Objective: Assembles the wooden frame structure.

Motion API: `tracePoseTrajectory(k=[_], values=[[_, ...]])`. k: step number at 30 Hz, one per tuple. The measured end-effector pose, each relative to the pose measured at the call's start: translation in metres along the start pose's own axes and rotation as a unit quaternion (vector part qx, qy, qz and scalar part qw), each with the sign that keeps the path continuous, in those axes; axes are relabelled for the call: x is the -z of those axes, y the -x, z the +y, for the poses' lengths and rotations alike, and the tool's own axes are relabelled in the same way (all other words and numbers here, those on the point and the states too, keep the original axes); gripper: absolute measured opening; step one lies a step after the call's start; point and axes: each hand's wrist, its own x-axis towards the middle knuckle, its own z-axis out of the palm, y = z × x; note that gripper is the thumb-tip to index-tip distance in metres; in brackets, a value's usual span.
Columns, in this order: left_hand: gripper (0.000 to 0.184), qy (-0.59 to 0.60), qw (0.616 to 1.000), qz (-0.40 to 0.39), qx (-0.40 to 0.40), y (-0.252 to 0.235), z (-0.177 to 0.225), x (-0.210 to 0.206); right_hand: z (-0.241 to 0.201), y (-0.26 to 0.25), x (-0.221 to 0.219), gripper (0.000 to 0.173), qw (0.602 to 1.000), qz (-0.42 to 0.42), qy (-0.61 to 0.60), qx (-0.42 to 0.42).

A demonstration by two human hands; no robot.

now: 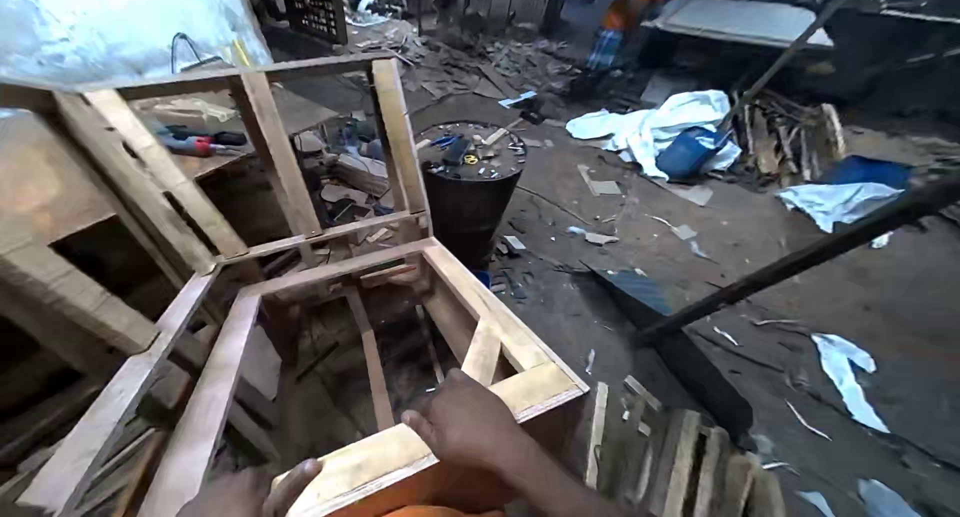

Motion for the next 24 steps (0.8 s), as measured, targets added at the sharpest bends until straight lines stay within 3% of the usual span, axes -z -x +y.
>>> tracePoseTrajectory(k=[9, 14, 20, 24], values=[[0.099, -0.067, 0.989, 0.035, -0.130, 0.003, 0.101, 0.013, 0.021, 0.145, -0.019, 0.075, 0.985, 0.087, -0.011, -0.149], [0.096, -0.083, 0.973, 0.045, -0.213, 0.006, 0.139, 0.018, 0.009, 0.190, -0.039, 0.075, 0.964, 0.126, -0.012, -0.232], [0.094, -0.071, 0.949, 0.023, -0.306, -0.012, 0.171, -0.010, -0.014, 0.237, -0.057, 0.075, 0.930, 0.136, -0.011, -0.340], [0.094, -0.097, 0.936, -0.002, -0.340, 0.001, 0.205, -0.014, -0.017, 0.271, -0.074, 0.073, 0.913, 0.134, -0.042, -0.384]])
